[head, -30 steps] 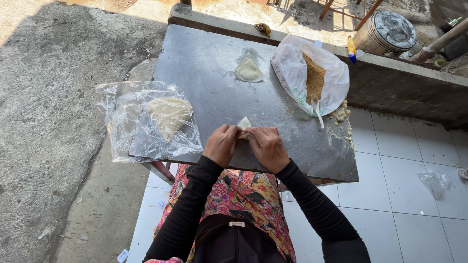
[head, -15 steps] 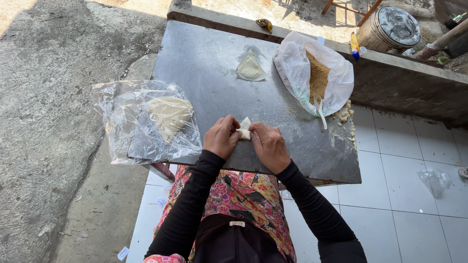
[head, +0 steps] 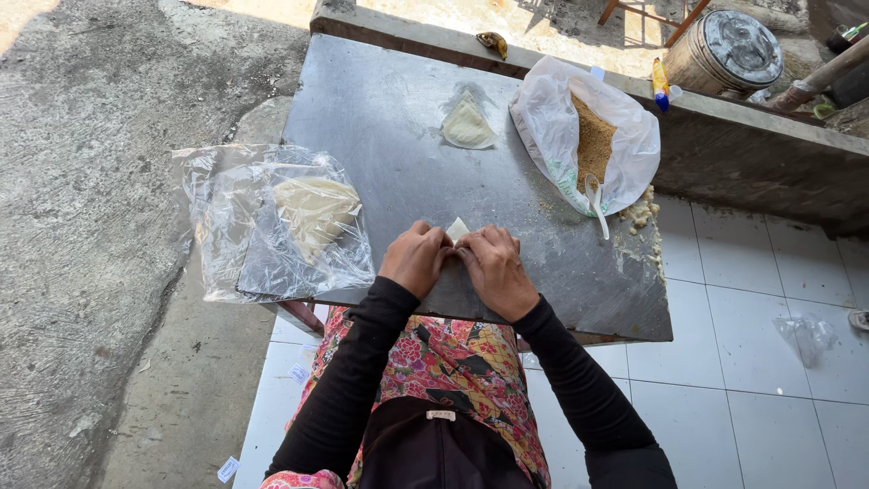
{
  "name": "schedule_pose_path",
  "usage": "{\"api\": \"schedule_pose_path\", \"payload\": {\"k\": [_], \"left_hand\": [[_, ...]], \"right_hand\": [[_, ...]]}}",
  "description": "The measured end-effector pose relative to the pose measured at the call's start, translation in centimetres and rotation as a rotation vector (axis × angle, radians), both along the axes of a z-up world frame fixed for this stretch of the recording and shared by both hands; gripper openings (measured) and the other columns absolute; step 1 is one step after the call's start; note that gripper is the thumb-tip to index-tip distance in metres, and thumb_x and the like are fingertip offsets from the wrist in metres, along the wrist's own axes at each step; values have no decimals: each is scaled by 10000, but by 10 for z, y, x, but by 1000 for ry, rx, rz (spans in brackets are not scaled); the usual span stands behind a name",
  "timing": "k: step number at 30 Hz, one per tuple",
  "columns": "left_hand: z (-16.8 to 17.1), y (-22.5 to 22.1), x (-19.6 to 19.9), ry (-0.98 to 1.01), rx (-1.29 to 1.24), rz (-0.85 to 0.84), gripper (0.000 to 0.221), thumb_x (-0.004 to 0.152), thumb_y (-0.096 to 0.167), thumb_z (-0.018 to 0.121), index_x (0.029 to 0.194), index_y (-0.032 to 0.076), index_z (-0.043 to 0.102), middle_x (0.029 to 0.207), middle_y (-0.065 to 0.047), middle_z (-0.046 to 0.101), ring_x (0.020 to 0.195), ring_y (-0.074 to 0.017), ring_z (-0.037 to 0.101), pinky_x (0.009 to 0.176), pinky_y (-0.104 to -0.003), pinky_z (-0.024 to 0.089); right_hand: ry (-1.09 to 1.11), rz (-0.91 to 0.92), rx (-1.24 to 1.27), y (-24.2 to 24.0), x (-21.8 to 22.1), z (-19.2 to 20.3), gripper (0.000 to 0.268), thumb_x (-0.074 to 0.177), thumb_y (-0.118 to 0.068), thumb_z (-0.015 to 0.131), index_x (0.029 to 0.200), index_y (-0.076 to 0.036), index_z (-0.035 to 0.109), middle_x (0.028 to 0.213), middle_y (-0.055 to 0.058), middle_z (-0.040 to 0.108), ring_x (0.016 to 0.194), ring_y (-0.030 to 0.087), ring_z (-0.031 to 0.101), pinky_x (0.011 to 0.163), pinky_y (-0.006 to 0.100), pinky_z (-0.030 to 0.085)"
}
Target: The person places filling onto a sheet of dough using a spoon, then rolls the dough into a cylindrical shape and folds the ends.
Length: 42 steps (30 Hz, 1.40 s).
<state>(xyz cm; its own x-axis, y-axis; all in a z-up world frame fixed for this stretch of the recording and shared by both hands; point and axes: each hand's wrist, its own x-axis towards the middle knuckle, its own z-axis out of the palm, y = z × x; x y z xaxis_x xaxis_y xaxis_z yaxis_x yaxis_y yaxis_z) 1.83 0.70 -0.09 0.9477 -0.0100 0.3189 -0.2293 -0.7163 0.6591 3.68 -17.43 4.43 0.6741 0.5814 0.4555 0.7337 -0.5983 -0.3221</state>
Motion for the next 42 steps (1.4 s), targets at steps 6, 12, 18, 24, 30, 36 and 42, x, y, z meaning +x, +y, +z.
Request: {"api": "schedule_pose_path", "payload": {"k": [6,12,18,24,30,36,42], "left_hand": [[-10,2,22,52,-27,-19,119,863,180,736,923,80,713,910,-129,704,938,-341,680,809,-449,547],[9,7,10,89,-151,-4,182,841,194,760,958,74,692,958,-119,667,894,-304,673,773,-416,542],[4,8,5,30,-133,-24,166,875,207,752,969,83,693,1028,-125,644,880,-299,686,775,-409,559],[-3,-1,12,51,-51,57,152,923,221,727,971,81,693,1023,-140,636,897,-342,671,777,-443,547],[5,1,17,100,-126,111,213,863,276,744,944,85,694,1036,-125,607,870,-309,673,754,-423,552],[1,-3,18,53,-83,162,225,926,311,725,973,91,717,1039,-105,606,874,-299,679,736,-425,554],[4,-5,14,18,-79,181,215,951,292,694,974,80,719,1032,-112,607,848,-305,685,711,-434,554]], "right_hand": [[-2,40,-30,0,-2,17,239,904,-200,711,1100,-66,685,924,22,644,950,224,615,892,418,351],[-95,-39,-82,5,3,13,129,900,-186,735,999,-105,715,937,68,632,948,251,600,876,401,358],[-122,-42,-50,6,-3,2,154,972,-127,693,1119,-82,710,990,50,649,1009,220,611,927,389,377],[-137,10,-96,3,2,11,174,923,-177,720,1075,-91,714,976,51,652,974,229,594,875,401,362],[-121,-57,-103,8,8,3,124,944,-171,705,1047,-107,725,948,43,617,958,235,557,861,386,375],[-207,-41,-126,8,12,2,173,984,-95,673,1151,-89,717,1014,56,647,998,252,603,909,391,429],[-141,-16,-86,7,7,13,127,930,-119,693,1049,-77,699,975,62,660,992,254,620,908,409,426]]}}
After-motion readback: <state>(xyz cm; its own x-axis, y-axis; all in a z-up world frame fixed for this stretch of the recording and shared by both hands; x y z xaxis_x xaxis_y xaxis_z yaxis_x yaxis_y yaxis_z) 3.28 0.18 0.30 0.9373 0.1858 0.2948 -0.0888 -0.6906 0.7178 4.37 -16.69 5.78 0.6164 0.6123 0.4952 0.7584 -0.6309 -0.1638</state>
